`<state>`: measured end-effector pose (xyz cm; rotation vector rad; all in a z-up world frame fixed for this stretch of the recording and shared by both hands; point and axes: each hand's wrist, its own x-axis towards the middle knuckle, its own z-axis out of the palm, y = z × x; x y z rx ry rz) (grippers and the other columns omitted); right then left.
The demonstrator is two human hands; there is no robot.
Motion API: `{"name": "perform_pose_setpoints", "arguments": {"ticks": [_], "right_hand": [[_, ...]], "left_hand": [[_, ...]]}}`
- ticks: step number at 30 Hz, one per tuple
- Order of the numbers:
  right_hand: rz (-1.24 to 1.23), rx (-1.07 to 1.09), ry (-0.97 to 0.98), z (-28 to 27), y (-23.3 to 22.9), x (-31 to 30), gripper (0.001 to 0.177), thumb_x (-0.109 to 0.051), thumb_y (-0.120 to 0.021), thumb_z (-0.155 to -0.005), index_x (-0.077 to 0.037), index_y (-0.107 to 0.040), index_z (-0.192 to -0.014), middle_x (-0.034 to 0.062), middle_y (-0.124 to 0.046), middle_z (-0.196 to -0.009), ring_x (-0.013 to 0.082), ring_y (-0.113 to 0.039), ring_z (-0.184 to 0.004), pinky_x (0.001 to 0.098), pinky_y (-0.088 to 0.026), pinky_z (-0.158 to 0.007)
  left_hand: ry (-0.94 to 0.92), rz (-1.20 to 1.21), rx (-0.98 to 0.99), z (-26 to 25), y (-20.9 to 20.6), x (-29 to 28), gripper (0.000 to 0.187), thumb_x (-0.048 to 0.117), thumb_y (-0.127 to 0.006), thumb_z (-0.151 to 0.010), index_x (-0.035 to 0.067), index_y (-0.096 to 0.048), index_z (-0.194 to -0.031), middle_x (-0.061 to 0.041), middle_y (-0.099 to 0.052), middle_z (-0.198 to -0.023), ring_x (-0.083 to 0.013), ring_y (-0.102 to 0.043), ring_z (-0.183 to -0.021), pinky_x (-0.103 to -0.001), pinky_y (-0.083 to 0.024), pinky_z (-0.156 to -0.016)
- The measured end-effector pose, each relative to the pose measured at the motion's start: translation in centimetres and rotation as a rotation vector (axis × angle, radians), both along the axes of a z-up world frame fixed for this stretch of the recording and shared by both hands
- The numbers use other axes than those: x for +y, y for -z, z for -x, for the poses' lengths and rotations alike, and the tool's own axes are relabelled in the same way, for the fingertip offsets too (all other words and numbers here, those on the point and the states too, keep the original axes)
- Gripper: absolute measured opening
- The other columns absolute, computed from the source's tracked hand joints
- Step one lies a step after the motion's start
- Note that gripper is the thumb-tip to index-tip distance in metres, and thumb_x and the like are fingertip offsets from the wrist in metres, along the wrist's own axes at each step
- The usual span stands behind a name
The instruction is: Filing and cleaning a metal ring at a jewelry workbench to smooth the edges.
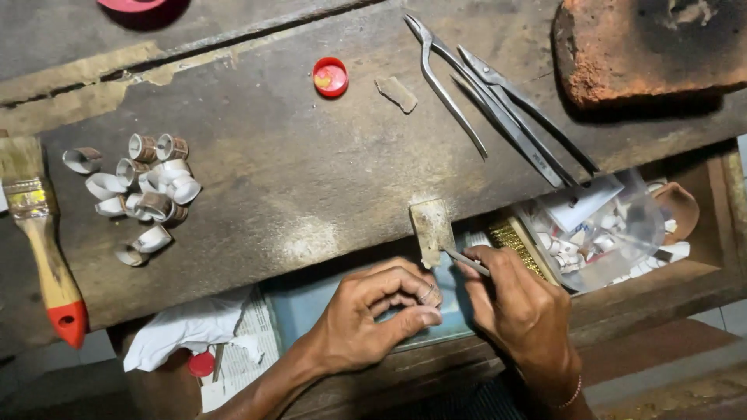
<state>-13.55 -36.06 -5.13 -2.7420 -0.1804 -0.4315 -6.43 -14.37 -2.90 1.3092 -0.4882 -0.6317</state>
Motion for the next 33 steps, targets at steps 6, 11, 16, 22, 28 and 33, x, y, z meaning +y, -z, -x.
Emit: {"name": "perform_pose_setpoints", "arguments": {"ticks": [6,11,16,22,28,33], "right_hand": [[-0.127,-0.041,0.008,0.8,1.8,-2.1,0.021,-0.003,-0.065,-0.101,0.006,-0.063,-0.120,0.0152,-0.069,-0.090,0.0160,-0.063,-0.063,0.0237,-0.058,-0.050],[-0.164,-0.109,0.007,0.2,-1.0,-0.3,0.011,-0.002,-0.065,-0.098,0.003,-0.072,-0.105,0.0125,-0.078,-0.097,0.0166,-0.074,-0.071,0.0261,-0.058,-0.061],[-0.388,-0.031,0.026,0.5,-1.9,0.8,0.015,0.007,-0.061,-0.092,0.001,-0.074,-0.093,0.0079,-0.078,-0.089,0.0179,-0.075,-0.071,0.0290,-0.056,-0.064],[-0.470,0.083,-0.100,-0.2,-2.3,2.1,0.023,-0.009,-0.058,-0.096,0.002,-0.071,-0.111,0.0129,-0.078,-0.106,0.0198,-0.081,-0.081,0.0288,-0.064,-0.069],[-0.472,0.072,-0.063,-0.1,-1.8,2.2,0.018,-0.010,-0.061,-0.096,0.002,-0.071,-0.107,0.0127,-0.078,-0.105,0.0200,-0.080,-0.086,0.0282,-0.062,-0.074],[-0.466,0.060,-0.081,-0.2,-1.6,2.1,0.023,-0.012,-0.059,-0.097,0.005,-0.072,-0.106,0.0143,-0.078,-0.101,0.0215,-0.079,-0.081,0.0285,-0.063,-0.071]], "left_hand": [[-0.004,0.018,0.117,-0.1,-0.4,0.5,0.015,0.011,-0.073,-0.094,0.002,-0.072,-0.105,-0.014,-0.067,-0.109,-0.0197,-0.069,-0.099,-0.027,-0.062,-0.084],[0.001,0.040,0.113,-0.1,-0.4,0.4,0.014,0.009,-0.073,-0.094,0.002,-0.071,-0.106,-0.015,-0.067,-0.111,-0.0210,-0.070,-0.103,-0.028,-0.063,-0.088],[-0.083,0.002,-0.016,0.4,0.7,-0.6,0.015,0.009,-0.077,-0.091,0.000,-0.073,-0.102,-0.016,-0.071,-0.101,-0.0201,-0.072,-0.096,-0.024,-0.063,-0.078],[-0.103,-0.007,-0.034,0.4,0.9,-0.7,0.019,0.009,-0.077,-0.091,0.001,-0.071,-0.106,-0.013,-0.068,-0.100,-0.0163,-0.070,-0.089,-0.022,-0.062,-0.078],[-0.067,0.006,0.023,0.4,0.8,-0.6,0.022,0.003,-0.074,-0.093,-0.001,-0.070,-0.115,-0.016,-0.066,-0.107,-0.0197,-0.071,-0.099,-0.027,-0.066,-0.090],[-0.107,-0.077,-0.080,0.4,1.0,-0.6,0.020,0.008,-0.075,-0.092,0.001,-0.070,-0.110,-0.014,-0.071,-0.104,-0.0174,-0.073,-0.093,-0.023,-0.064,-0.081]]}}
